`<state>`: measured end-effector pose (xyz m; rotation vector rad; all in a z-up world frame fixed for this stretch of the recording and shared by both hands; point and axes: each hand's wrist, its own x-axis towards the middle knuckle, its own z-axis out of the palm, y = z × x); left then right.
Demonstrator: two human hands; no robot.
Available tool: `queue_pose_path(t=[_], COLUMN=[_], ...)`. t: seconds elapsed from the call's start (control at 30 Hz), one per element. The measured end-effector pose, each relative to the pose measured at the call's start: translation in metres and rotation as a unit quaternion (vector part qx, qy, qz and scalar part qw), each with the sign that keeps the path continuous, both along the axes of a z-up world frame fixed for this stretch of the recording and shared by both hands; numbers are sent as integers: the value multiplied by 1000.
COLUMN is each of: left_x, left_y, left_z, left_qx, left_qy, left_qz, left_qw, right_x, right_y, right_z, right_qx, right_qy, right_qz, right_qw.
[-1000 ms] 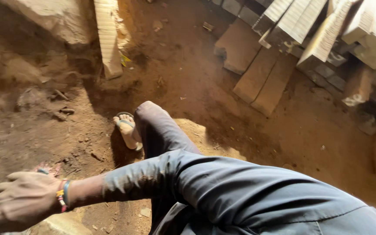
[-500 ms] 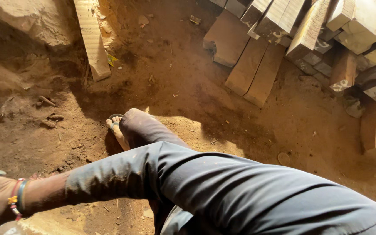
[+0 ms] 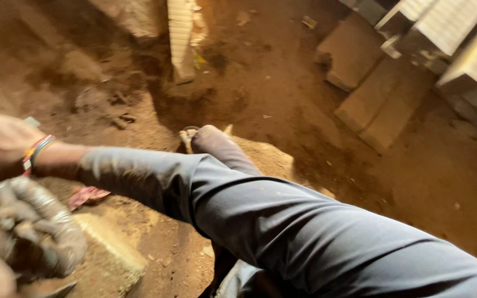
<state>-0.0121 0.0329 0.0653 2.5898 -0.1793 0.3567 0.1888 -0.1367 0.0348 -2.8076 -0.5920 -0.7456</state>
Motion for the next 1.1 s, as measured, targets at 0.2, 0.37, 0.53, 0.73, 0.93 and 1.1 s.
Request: queue_pose_path(t=[0.2, 0.37, 0.53, 0.73, 0.93, 1.1], left_x=[-59, -88, -80, -65, -36, -12], left_y=[39, 21, 5, -25, -39, -46], left_z=[-10, 0, 31, 46, 6, -12], left_qx=[-172, 133, 109, -22, -32, -32], left_qy=[37, 146, 203, 191, 90, 66], left_qz=[-88, 12, -21, -13, -22, -16], left_qw=[980, 980, 973, 981, 995, 997], right_x=[9, 10, 1, 8, 19, 14], right_y=[-15, -22, -36, -49, -70, -67], right_z=[22, 22, 6, -16, -59, -93], right_qx=[103, -29, 87, -55, -98, -116], right_qy=[-49, 228, 200, 278, 313, 369], right_qz=[-2, -79, -85, -79, -100, -120], right_qw=[993, 970, 972, 956, 939, 914])
